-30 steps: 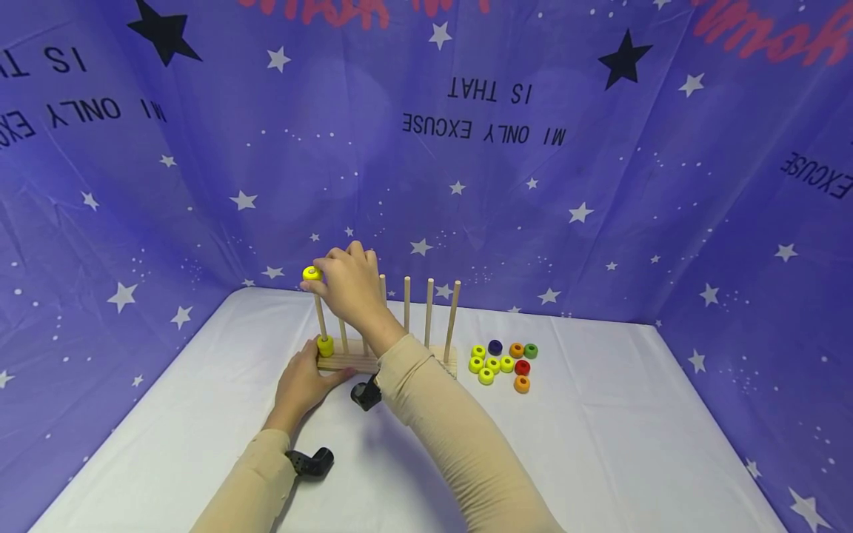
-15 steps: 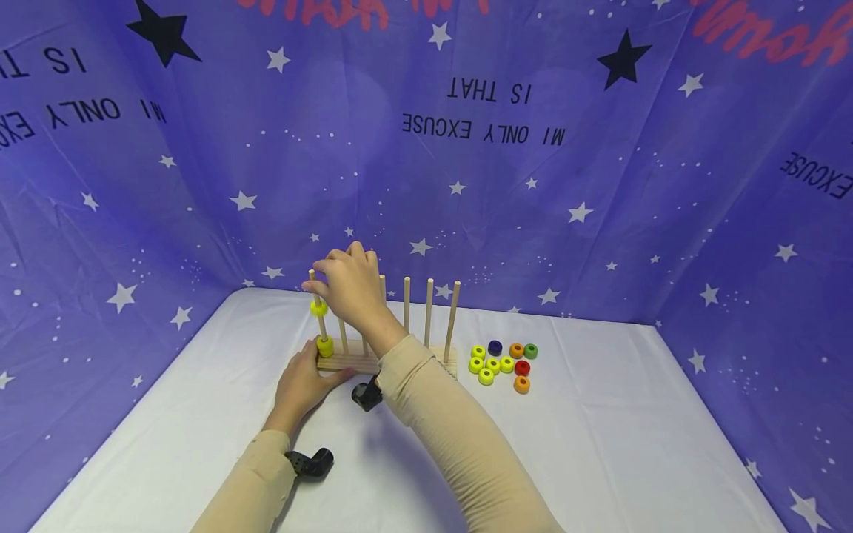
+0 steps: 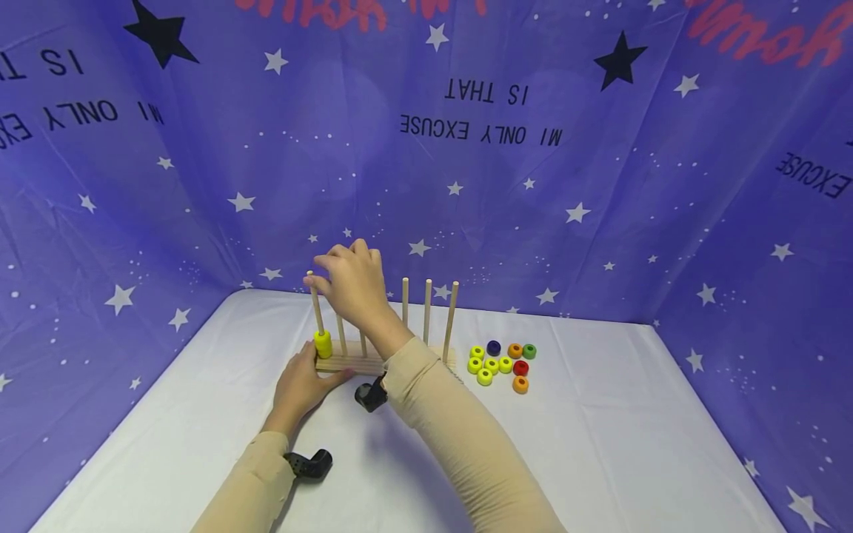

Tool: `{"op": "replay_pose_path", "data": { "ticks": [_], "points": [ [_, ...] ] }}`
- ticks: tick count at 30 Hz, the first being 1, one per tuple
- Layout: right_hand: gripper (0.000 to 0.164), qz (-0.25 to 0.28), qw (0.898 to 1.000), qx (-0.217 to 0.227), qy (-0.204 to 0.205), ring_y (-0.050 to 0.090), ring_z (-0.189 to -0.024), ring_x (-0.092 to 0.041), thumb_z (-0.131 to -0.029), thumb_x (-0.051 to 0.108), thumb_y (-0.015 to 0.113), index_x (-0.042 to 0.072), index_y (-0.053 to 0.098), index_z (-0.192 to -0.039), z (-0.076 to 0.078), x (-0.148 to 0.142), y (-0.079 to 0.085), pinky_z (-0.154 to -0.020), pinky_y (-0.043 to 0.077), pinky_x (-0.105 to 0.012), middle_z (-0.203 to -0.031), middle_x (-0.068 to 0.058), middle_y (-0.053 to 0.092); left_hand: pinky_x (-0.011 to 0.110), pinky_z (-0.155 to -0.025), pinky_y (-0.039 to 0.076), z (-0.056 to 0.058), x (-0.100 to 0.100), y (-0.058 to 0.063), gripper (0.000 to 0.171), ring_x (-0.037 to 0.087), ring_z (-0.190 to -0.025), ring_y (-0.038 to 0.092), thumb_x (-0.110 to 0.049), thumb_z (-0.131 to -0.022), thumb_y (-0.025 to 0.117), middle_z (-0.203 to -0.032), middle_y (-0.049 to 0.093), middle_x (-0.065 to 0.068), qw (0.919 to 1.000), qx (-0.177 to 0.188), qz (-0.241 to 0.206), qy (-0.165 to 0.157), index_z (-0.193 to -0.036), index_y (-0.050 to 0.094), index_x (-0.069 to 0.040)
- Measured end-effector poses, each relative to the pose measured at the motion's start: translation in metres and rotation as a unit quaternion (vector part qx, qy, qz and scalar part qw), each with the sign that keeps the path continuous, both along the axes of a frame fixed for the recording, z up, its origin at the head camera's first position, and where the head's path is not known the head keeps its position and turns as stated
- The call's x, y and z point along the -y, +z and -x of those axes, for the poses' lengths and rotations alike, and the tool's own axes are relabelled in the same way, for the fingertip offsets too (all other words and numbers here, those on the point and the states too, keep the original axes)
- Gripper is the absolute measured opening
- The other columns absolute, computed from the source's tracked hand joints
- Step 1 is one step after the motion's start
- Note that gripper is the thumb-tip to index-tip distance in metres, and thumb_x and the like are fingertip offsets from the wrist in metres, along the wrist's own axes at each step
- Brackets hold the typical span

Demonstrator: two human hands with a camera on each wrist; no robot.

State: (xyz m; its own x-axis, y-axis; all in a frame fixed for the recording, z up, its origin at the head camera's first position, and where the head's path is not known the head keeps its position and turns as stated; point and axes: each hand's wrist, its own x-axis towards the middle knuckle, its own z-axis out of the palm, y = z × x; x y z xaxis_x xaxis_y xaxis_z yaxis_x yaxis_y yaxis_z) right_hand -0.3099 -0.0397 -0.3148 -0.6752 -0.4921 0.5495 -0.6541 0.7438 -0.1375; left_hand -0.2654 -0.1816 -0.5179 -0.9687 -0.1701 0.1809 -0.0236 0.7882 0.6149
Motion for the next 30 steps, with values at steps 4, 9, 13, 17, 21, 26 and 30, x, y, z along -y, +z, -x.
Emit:
{"op": "replay_pose_path", "data": {
  "ticks": [4, 9, 13, 17, 21, 26, 30],
  "points": [
    [0.040, 0.024, 1.000, -0.010, 0.012, 0.049, -0.094, -0.016, -0.092, 0.049, 0.065, 0.024, 0.072, -0.122, -0.004, -0.010, 0.008, -0.081, 0.040, -0.033, -0.115, 0.007, 0.071, 0.057, -0.105, 0.045, 0.000, -0.001, 0.000, 0.102, 0.040, -0.126, 0.054, -0.067, -0.072, 0.077, -0.137, 0.057, 0.012, 1.0000, -0.001, -0.001, 0.000, -0.151, 0.038, -0.014],
    [0.040, 0.051, 0.998, -0.018, 0.017, 0.051, -0.099, -0.018, -0.092, 0.047, 0.066, 0.023, 0.071, -0.123, -0.010, -0.025, 0.016, -0.083, 0.040, -0.035, -0.115, 0.006, 0.071, 0.060, -0.110, 0.040, -0.001, -0.001, 0.000, 0.104, 0.045, -0.133, 0.049, -0.065, -0.073, 0.077, -0.146, 0.051, 0.018, 1.0000, 0.003, -0.001, 0.000, -0.152, 0.036, -0.012],
    [0.040, 0.076, 0.997, -0.024, 0.022, 0.051, -0.100, -0.019, -0.092, 0.045, 0.067, 0.020, 0.071, -0.123, -0.015, -0.038, 0.018, -0.086, 0.039, -0.037, -0.114, 0.004, 0.071, 0.060, -0.112, 0.039, -0.002, -0.001, 0.002, 0.105, 0.046, -0.134, 0.047, -0.063, -0.073, 0.079, -0.149, 0.048, 0.021, 1.0000, 0.002, 0.000, 0.003, -0.152, 0.035, -0.008],
    [0.041, 0.088, 0.995, -0.037, 0.032, 0.051, -0.098, -0.019, -0.091, 0.042, 0.069, 0.018, 0.071, -0.123, -0.021, -0.051, 0.017, -0.088, 0.040, -0.039, -0.112, 0.003, 0.071, 0.059, -0.110, 0.041, -0.003, -0.002, 0.004, 0.105, 0.044, -0.131, 0.050, -0.062, -0.073, 0.080, -0.147, 0.050, 0.020, 1.0000, 0.001, 0.002, 0.007, -0.151, 0.036, -0.008],
    [0.041, 0.091, 0.994, -0.050, 0.038, 0.051, -0.099, -0.019, -0.091, 0.042, 0.069, 0.018, 0.071, -0.124, -0.025, -0.068, 0.011, -0.088, 0.041, -0.040, -0.110, 0.003, 0.071, 0.060, -0.111, 0.040, -0.003, -0.002, 0.004, 0.105, 0.045, -0.133, 0.048, -0.060, -0.074, 0.080, -0.149, 0.047, 0.022, 0.9999, 0.005, 0.003, 0.008, -0.152, 0.035, -0.007],
    [0.040, 0.107, 0.991, -0.062, 0.039, 0.050, -0.098, -0.020, -0.089, 0.037, 0.073, 0.015, 0.072, -0.122, -0.028, -0.099, 0.000, -0.086, 0.039, -0.042, -0.109, 0.001, 0.072, 0.059, -0.110, 0.041, -0.003, -0.004, 0.003, 0.105, 0.043, -0.130, 0.051, -0.059, -0.073, 0.081, -0.146, 0.051, 0.021, 0.9999, 0.007, -0.004, 0.009, -0.152, 0.035, -0.006],
    [0.039, 0.130, 0.989, -0.068, 0.035, 0.049, -0.094, -0.021, -0.087, 0.033, 0.076, 0.013, 0.072, -0.120, -0.031, -0.127, -0.009, -0.080, 0.036, -0.040, -0.108, -0.001, 0.072, 0.060, -0.113, 0.037, -0.003, -0.004, 0.003, 0.107, 0.045, -0.134, 0.046, -0.060, -0.074, 0.080, -0.150, 0.046, 0.023, 0.9999, 0.009, -0.002, 0.009, -0.153, 0.033, -0.005]
  ]
}}
